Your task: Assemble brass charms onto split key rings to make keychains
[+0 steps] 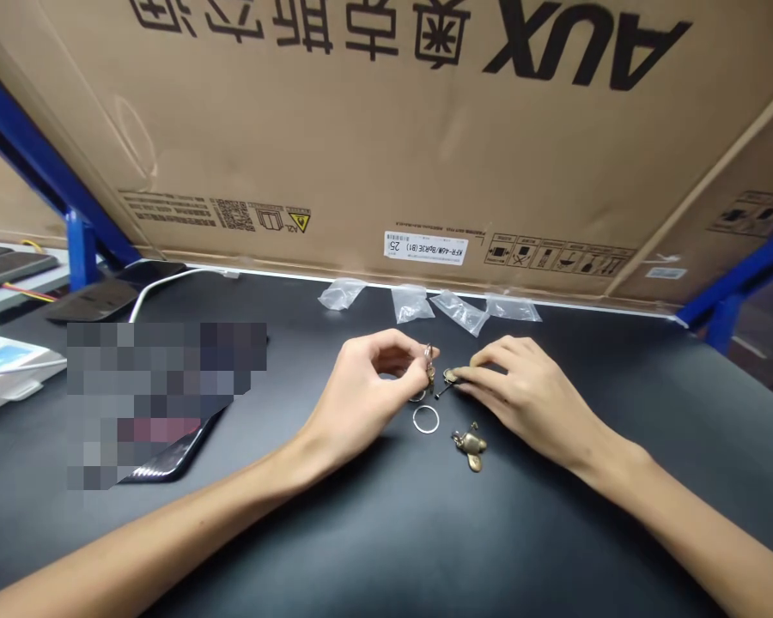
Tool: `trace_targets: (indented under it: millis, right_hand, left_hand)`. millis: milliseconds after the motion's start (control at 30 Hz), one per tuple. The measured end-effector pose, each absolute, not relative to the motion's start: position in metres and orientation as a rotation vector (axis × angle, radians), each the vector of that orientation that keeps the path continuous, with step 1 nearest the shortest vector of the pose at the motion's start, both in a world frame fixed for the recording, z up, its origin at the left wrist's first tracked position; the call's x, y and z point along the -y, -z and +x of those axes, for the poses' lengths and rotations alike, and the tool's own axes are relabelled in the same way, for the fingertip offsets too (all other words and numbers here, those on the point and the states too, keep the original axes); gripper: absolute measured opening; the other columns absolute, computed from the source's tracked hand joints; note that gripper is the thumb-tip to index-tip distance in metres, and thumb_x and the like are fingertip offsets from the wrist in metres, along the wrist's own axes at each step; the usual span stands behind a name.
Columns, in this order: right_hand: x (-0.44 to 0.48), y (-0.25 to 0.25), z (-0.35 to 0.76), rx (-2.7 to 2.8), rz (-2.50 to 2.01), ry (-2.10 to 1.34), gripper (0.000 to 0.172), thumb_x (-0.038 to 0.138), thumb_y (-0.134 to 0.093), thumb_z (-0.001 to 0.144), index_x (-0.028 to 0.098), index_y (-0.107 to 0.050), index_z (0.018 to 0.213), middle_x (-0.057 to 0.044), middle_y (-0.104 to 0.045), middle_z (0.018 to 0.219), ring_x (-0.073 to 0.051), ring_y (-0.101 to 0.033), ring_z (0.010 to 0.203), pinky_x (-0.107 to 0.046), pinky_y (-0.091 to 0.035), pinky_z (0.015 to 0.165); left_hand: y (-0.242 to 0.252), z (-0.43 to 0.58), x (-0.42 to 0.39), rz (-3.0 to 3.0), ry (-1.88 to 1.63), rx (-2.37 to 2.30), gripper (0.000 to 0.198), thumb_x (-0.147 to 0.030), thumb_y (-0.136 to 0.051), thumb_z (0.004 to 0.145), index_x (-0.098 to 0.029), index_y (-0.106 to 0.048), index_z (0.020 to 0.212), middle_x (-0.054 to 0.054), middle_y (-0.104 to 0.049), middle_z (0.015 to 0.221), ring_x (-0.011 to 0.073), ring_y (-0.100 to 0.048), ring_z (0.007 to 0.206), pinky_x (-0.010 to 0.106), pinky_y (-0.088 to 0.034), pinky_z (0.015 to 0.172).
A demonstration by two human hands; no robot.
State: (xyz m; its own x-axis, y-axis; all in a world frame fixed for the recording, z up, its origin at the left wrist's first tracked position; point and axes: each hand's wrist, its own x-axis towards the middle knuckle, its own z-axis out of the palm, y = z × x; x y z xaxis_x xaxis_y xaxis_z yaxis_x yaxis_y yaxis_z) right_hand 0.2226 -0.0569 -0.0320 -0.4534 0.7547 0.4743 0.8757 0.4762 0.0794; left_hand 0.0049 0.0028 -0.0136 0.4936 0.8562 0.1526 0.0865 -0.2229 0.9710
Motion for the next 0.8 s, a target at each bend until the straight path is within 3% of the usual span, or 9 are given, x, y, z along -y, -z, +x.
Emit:
trace_targets:
  millis: [433,667,800]
  right_hand:
    - [0.054,0.036,0.211,2.379,-1.297,0.609,0.019,0.016,-0.053,0.097,0.015,-0.071,0.089,-0.006,-0.067,0.084,-0.019,-0.054,0.077,-0.033,-0.039,0.071]
    - [0.060,0.026,0.212,2.089,-1.303,0.265,0.012,0.022,-0.058,0.096,0.019,-0.069,0.094,-0.004,-0.069,0.087,-0.018,-0.058,0.078,-0.032,-0.047,0.073]
    - [0.065,0.020,0.206,2.073,-1.244,0.181,0.008,0.021,-0.060,0.095,0.019,-0.068,0.095,-0.003,-0.067,0.087,-0.017,-0.058,0.079,-0.032,-0.049,0.073]
  left_hand:
    - [0.015,0.005,-0.001,1.700,-0.905,-0.810,0.013,-0.028,-0.067,0.083,-0.016,-0.070,0.081,0.008,-0.078,0.099,0.0232,-0.074,0.093,0.031,-0.060,0.082]
    - [0.022,0.004,-0.001,2.089,-0.975,-0.779,0.007,-0.013,-0.061,0.081,-0.018,-0.063,0.076,0.002,-0.077,0.090,0.0202,-0.072,0.098,0.027,-0.056,0.081]
    - [0.030,0.004,0.002,2.383,-1.013,-0.689,0.009,-0.011,-0.059,0.081,-0.019,-0.059,0.079,0.004,-0.077,0.096,0.0210,-0.073,0.094,0.030,-0.056,0.078]
